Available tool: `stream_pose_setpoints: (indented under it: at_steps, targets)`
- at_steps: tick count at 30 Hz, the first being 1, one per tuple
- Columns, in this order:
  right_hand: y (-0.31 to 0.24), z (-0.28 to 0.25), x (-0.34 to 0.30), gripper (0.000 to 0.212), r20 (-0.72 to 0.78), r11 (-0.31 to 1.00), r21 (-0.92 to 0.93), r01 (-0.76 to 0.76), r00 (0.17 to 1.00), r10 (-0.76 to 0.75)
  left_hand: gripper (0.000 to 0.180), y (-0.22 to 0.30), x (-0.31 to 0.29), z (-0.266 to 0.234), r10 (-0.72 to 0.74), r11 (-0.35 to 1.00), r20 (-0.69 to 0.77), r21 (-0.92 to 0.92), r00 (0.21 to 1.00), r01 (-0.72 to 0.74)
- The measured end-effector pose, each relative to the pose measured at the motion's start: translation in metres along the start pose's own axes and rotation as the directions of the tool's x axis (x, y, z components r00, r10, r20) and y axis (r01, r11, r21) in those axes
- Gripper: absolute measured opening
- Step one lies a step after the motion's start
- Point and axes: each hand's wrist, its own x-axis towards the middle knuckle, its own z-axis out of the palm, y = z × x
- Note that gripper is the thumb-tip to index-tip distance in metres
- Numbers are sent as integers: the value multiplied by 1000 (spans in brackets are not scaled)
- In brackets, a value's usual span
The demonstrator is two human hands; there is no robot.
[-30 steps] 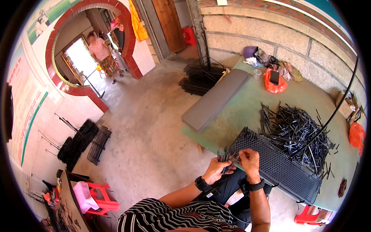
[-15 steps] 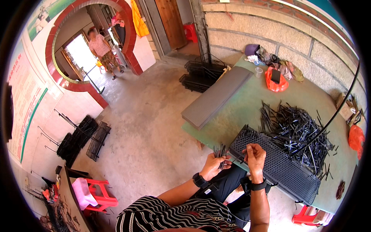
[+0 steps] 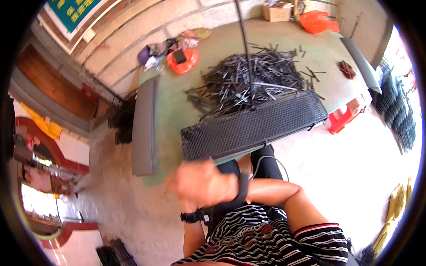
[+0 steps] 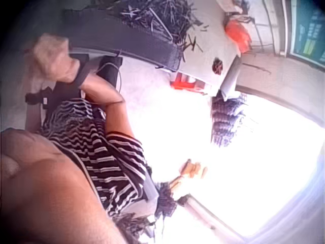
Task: The person picks up black cable ties from a pile on a table and inserts them into small holes in a perforated metal plate while sitting on a stool.
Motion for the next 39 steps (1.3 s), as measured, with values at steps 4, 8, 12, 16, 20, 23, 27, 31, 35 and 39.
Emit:
stream_pose_setpoints:
  at_steps: [4, 8, 12, 16, 20, 23, 27, 31, 35, 39]
  targets:
    - [20, -51, 11, 16, -637, 752, 291, -592, 467, 614, 21, -12, 14, -5, -129, 991, -44, -46, 991, 127]
    - [16, -19, -17, 12, -388, 916, 3, -402, 843, 372, 18, -10, 17, -8, -98, 995, -98, 0, 990, 99]
    - [43, -7, -36, 11, -131, 662, 85, -745, 650, 748, 16, -1, 15, -2, -91, 996, -117, -5, 989, 91]
    - [107, -18, -47, 15, -333, 541, 221, -811, 459, 824, 8, -5, 25, 14, -107, 994, -101, -12, 989, 106]
    - [128, 3, -45, 11, -233, 634, 41, -772, 610, 757, 8, -8, 34, 19, -161, 986, -92, -63, 983, 155]
    - [147, 15, -50, 11, -239, 678, 2, -735, 658, 714, 7, -9, 38, 23, -175, 984, -86, -35, 981, 173]
    - [160, 29, -48, 11, -179, 697, -48, -715, 693, 699, 6, -10, 38, 23, -185, 982, -88, -43, 979, 182]
    - [169, 33, -51, 9, -152, 719, -91, -689, 723, 673, 6, -12, 40, 20, -195, 981, -90, -42, 977, 191]
    - [178, 32, -56, 9, -92, 725, -165, -669, 742, 664, 7, -14, 44, 18, -181, 983, -93, -44, 979, 178]
    - [183, 34, -54, 12, -63, 729, -215, -650, 754, 653, 7, -9, 43, 20, -191, 981, -114, -52, 975, 186]
